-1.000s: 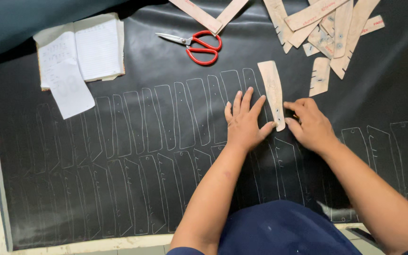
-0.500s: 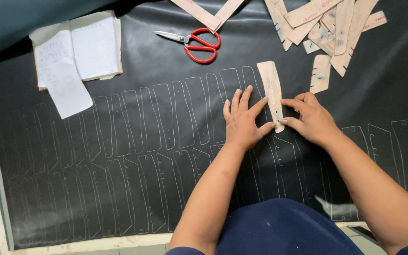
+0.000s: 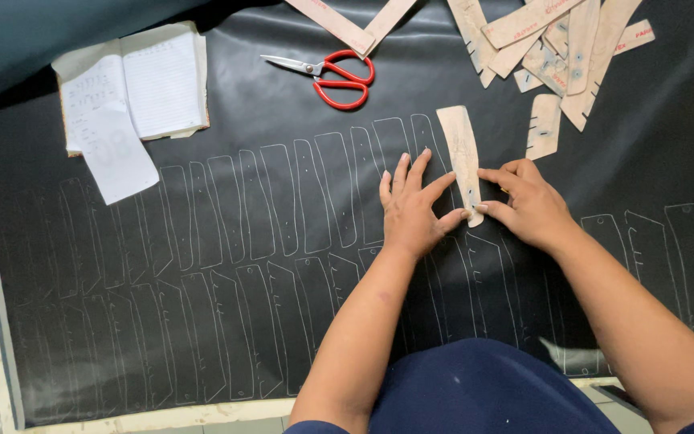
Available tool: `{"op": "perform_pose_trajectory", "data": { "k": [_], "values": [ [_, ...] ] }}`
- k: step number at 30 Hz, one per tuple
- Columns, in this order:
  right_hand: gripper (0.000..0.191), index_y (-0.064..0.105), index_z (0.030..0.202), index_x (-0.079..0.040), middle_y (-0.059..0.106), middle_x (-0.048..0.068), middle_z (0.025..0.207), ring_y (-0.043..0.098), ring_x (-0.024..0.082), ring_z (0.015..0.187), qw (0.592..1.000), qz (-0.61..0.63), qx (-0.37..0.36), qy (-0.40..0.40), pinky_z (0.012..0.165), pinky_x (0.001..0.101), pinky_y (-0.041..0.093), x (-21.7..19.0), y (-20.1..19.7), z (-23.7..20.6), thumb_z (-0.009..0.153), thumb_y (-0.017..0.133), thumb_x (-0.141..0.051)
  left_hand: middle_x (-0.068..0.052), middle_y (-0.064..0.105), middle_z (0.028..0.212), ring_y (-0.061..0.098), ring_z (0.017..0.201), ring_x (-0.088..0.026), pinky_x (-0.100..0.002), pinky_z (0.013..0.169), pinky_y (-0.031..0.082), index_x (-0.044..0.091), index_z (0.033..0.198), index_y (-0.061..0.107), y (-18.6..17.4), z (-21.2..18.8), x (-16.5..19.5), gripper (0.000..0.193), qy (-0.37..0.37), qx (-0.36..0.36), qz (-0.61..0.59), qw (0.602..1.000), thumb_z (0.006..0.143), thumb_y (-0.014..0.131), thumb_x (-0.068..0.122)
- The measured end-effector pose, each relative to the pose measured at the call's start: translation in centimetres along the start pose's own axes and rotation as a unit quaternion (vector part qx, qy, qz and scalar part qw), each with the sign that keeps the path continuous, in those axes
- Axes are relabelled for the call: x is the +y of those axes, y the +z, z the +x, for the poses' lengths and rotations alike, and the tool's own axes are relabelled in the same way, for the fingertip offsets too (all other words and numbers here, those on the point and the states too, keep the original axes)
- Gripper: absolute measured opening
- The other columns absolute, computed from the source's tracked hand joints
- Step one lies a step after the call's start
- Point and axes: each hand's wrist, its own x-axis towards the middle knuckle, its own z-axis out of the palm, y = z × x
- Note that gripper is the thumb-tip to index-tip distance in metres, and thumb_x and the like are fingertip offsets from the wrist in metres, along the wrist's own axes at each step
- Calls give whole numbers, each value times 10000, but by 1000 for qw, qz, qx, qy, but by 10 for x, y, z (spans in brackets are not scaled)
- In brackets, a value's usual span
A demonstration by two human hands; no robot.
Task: The person uses a small paper template and a marking tool to trace outlines onto a large black fabric sheet. They repeatedly position the template, trace its edges, and move it to adjacent areas to create a series of identical shapes.
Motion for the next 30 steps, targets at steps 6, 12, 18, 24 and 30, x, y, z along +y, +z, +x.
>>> {"op": "perform_pose_trajectory", "data": {
  "k": [6,12,18,24,30],
  "values": [
    [554,679,1350,-197,584,84,1227,656,236,986,1000,-22,5,-3,847,369,543,0,2,-1,824,793,-328,-70,407,1597,266,1538,-342,-596,1243,131,294,1280,709,-2,0,1,658,9,3,6,1000,666,887,449],
    [546,685,1335,-178,579,90,1204,657,238,957,999,-31,6,-15,846,368,542,7,7,-3,818,792,-319,-71,400,1562,249,1496,-361,-650,1178,94,247,1254,693,-6,3,12,656,-6,-22,35,999,648,885,411],
    [283,742,1218,-104,577,114,1159,620,282,1059,988,-3,69,-135,921,381,532,-3,-10,15,971,685,-231,-63,560,1475,698,987,-303,-510,858,556,89,1270,680,25,1,25,340,79,-122,124,982,949,637,193],
    [227,730,1068,-51,673,153,1017,657,359,972,995,-5,38,-92,845,437,515,-41,-40,35,1012,631,-248,-406,551,1486,720,637,-344,-485,531,583,-186,1336,507,77,-13,42,510,90,-93,194,972,954,579,144],
    [274,719,1039,-58,730,158,1010,684,377,965,989,-33,-110,-94,834,461,529,-53,-32,55,968,591,-289,-322,669,750,692,658,-467,-521,585,587,-149,1529,174,91,-12,44,732,-83,-117,6,990,950,525,131]
  ]
}}
